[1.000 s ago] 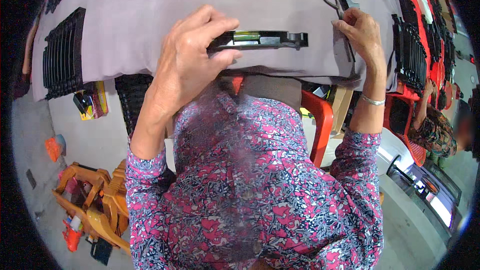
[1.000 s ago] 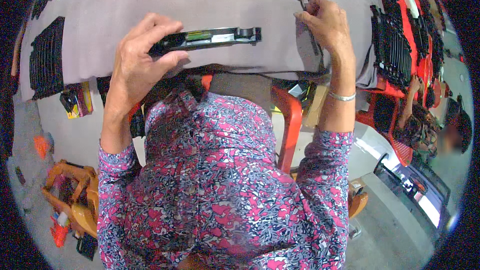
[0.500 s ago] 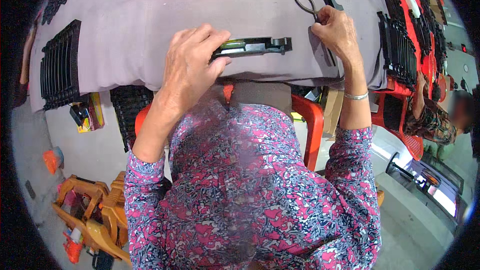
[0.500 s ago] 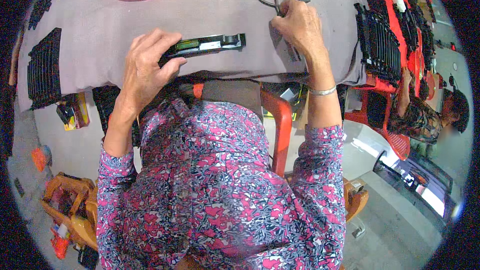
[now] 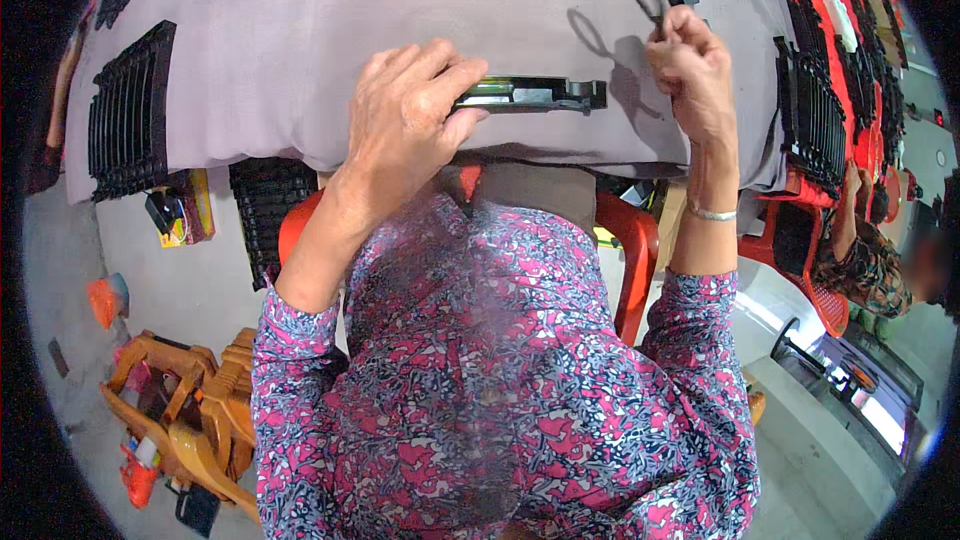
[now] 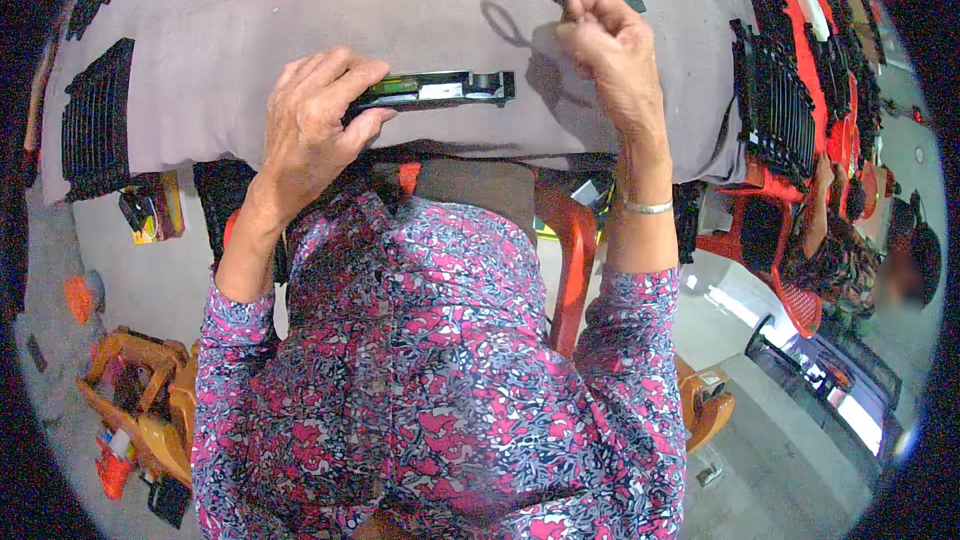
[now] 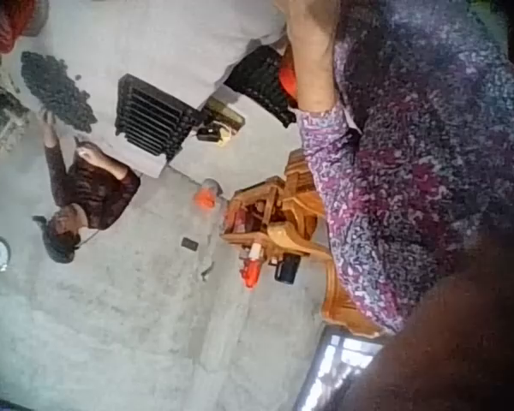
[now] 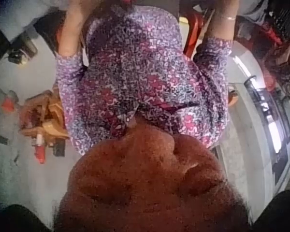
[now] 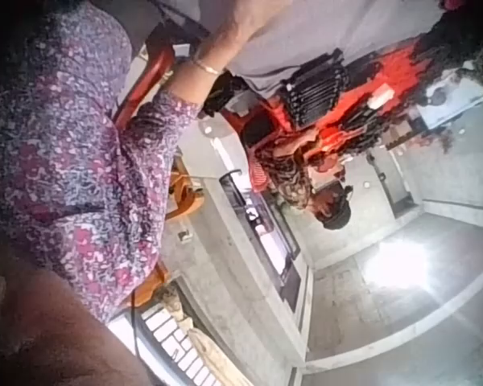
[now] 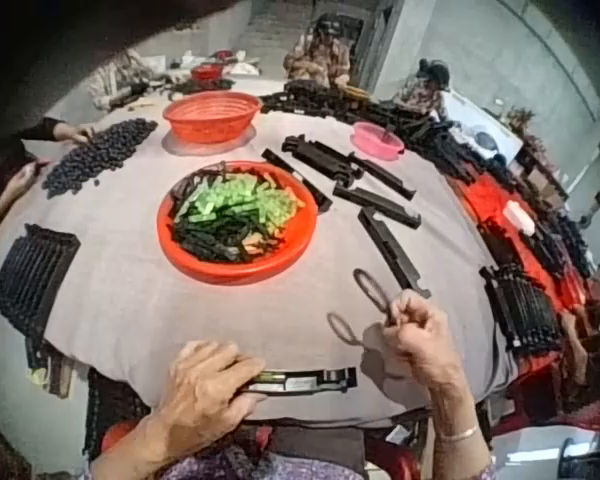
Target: The person assembles small green plastic parts and black retaining clips into a larger plastic housing by hand, securing them with a metal hook tool.
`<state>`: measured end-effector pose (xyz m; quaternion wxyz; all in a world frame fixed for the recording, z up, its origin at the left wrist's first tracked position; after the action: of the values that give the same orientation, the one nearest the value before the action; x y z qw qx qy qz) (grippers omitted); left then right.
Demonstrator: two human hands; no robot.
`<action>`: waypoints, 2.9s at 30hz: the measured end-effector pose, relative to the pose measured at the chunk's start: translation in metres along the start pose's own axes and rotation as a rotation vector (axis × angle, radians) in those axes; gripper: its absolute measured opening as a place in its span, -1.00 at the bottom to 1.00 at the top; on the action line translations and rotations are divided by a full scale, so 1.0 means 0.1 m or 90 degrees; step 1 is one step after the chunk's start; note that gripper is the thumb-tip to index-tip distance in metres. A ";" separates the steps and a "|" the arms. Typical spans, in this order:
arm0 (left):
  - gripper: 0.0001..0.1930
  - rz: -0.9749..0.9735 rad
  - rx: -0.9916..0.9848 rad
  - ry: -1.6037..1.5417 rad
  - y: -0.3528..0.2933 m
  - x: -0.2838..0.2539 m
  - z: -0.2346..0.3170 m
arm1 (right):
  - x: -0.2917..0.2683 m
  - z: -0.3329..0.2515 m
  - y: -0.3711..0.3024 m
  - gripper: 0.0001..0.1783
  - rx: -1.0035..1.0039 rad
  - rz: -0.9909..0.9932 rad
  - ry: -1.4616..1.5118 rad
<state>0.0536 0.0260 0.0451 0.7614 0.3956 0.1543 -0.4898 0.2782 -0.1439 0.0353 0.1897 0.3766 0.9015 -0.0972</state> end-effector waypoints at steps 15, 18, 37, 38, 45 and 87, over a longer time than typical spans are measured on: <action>-0.64 -0.017 -0.016 -0.050 0.03 -0.02 -0.01 | 1.00 -0.86 -0.06 -0.32 -0.070 -0.149 0.520; -0.65 -0.002 -0.004 -0.032 0.01 -0.01 -0.02 | 1.06 -0.90 -0.08 -0.41 -0.139 -0.121 0.625; -0.68 -0.027 -0.012 -0.021 0.02 -0.02 -0.03 | 1.22 -0.94 -0.07 -0.48 -0.261 -0.205 0.620; -0.68 -0.031 -0.013 -0.028 0.03 -0.02 -0.03 | 1.26 -0.88 -0.07 -0.49 -0.247 -0.206 0.572; -0.66 -0.019 -0.015 -0.037 0.02 -0.01 -0.07 | 1.25 -0.89 -0.07 -0.56 -0.252 -0.245 0.519; -0.59 0.023 -0.017 -0.086 -0.02 0.02 -0.09 | 1.07 -0.68 -0.07 -0.50 -0.197 -0.200 0.585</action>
<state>0.0542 0.0310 0.0373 0.7839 0.3545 0.1020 -0.4994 0.1861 -0.0587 0.0529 -0.1901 0.2078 0.9414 0.1856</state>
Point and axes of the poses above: each hand's wrist, its own y-axis towards the middle knuckle, its own x-axis out of the palm, z = x × y, the point moved 6 cm from there along y, towards the middle knuckle, and after that the axes turned 14 degrees about -y, right-handed, at the moved point
